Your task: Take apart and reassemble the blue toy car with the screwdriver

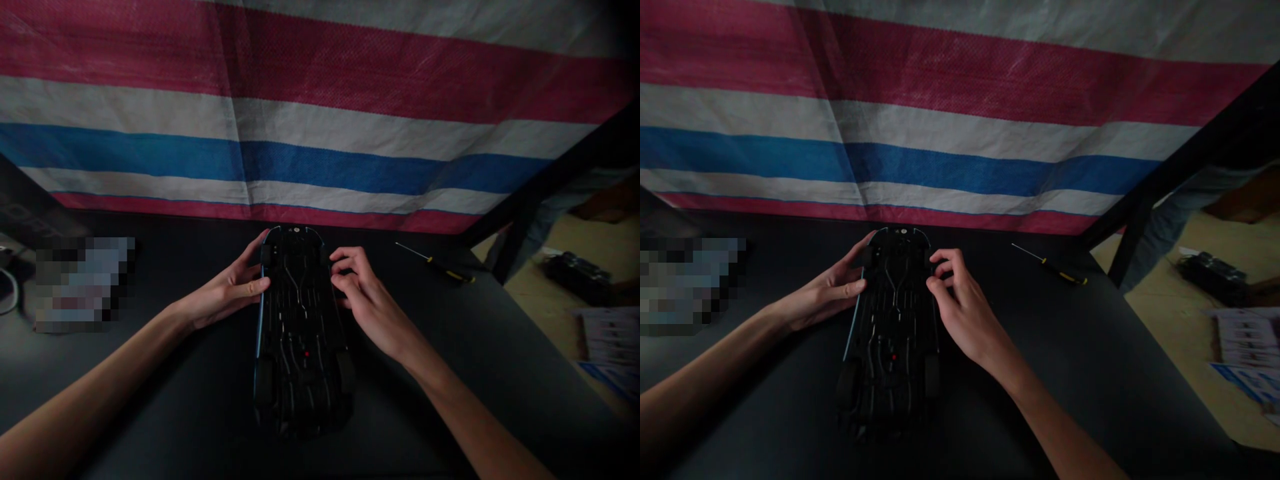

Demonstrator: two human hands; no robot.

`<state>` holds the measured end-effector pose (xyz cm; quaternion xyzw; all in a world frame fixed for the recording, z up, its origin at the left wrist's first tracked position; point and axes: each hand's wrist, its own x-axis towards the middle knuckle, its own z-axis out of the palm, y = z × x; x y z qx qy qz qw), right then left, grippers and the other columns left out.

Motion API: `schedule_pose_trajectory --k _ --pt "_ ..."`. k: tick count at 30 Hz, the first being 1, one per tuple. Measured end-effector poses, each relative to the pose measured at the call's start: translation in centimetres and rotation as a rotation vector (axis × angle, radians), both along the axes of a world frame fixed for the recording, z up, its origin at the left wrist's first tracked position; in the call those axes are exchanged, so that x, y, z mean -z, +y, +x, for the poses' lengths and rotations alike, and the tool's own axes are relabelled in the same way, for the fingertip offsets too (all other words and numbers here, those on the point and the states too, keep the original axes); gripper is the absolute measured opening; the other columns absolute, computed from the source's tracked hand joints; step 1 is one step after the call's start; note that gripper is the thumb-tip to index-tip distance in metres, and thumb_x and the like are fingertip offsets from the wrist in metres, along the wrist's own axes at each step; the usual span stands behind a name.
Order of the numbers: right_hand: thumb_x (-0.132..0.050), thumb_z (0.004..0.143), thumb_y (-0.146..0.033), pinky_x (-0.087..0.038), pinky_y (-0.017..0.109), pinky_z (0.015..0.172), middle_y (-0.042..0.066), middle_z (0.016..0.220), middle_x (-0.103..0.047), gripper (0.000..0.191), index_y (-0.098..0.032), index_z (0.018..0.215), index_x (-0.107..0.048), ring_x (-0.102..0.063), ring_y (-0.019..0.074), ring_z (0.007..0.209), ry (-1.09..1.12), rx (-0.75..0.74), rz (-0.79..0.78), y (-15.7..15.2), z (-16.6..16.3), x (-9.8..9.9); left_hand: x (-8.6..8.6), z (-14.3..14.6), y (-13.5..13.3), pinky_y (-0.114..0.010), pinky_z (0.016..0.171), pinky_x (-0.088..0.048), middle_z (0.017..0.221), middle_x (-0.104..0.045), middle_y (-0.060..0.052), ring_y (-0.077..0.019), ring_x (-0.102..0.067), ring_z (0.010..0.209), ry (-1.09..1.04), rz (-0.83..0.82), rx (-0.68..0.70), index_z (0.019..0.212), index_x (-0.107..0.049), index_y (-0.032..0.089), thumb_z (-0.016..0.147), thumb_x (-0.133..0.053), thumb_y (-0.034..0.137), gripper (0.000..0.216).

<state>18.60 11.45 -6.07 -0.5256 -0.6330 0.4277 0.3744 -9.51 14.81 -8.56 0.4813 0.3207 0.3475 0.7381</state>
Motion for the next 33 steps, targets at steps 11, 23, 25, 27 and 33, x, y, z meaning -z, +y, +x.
schedule_pose_trajectory --k 11,23,25,27,33 --pt "-0.052 0.102 -0.049 -0.058 0.035 0.075 0.004 0.102 -0.063 0.032 -0.028 0.125 -0.051 -0.061 0.02 0.09 0.048 -0.038 0.045 1.6 0.4 1.6 -0.1 0.2 0.2 -0.052 0.121 -0.046 0.161 -0.056 -0.006 -0.0331 -0.058 0.144 -0.003 -0.005 -0.011 0.169 -0.023 0.053 0.093 -0.079 0.026 0.098" --pt "-0.062 0.101 -0.043 -0.054 0.034 0.076 0.004 0.101 -0.072 0.023 -0.027 0.106 -0.077 -0.067 0.0195 0.087 -0.381 -0.396 0.144 2.9 5.7 -1.3 0.1 0.0 0.3 -0.042 0.111 -0.051 0.155 -0.061 -0.003 -0.0265 -0.067 0.127 -0.034 -0.024 0.003 0.169 -0.025 0.052 0.091 -0.075 0.02 0.098" --pt "-0.066 0.099 -0.042 -0.052 0.034 0.075 0.003 0.094 -0.072 0.021 -0.027 0.101 -0.082 -0.065 0.0191 0.081 -0.466 -0.47 0.12 3.2 7.2 -1.6 0.0 0.1 0.2 -0.041 0.11 -0.051 0.153 -0.063 -0.004 -0.0266 -0.067 0.125 -0.032 -0.032 0.003 0.169 -0.025 0.05 0.091 -0.073 0.018 0.098" --pt "-0.073 0.094 -0.042 -0.049 0.033 0.071 0.003 0.089 -0.071 0.019 -0.028 0.1 -0.084 -0.063 0.0189 0.076 -0.522 -0.497 0.091 3.3 8.0 -1.4 -0.2 0.1 0.2 -0.04 0.108 -0.051 0.15 -0.064 -0.004 -0.026 -0.067 0.125 -0.041 -0.033 -0.009 0.169 -0.026 0.049 0.09 -0.073 0.016 0.098" --pt "-0.081 0.091 -0.03 -0.047 0.032 0.077 0.003 0.091 -0.073 0.007 -0.024 0.093 -0.084 -0.067 0.0185 0.084 -0.638 -0.567 0.063 3.5 7.4 -0.7 0.1 0.1 0.4 -0.04 0.104 -0.052 0.152 -0.062 -0.004 -0.0254 -0.067 0.121 -0.067 -0.01 0.004 0.169 -0.026 0.049 0.092 -0.07 0.014 0.096"
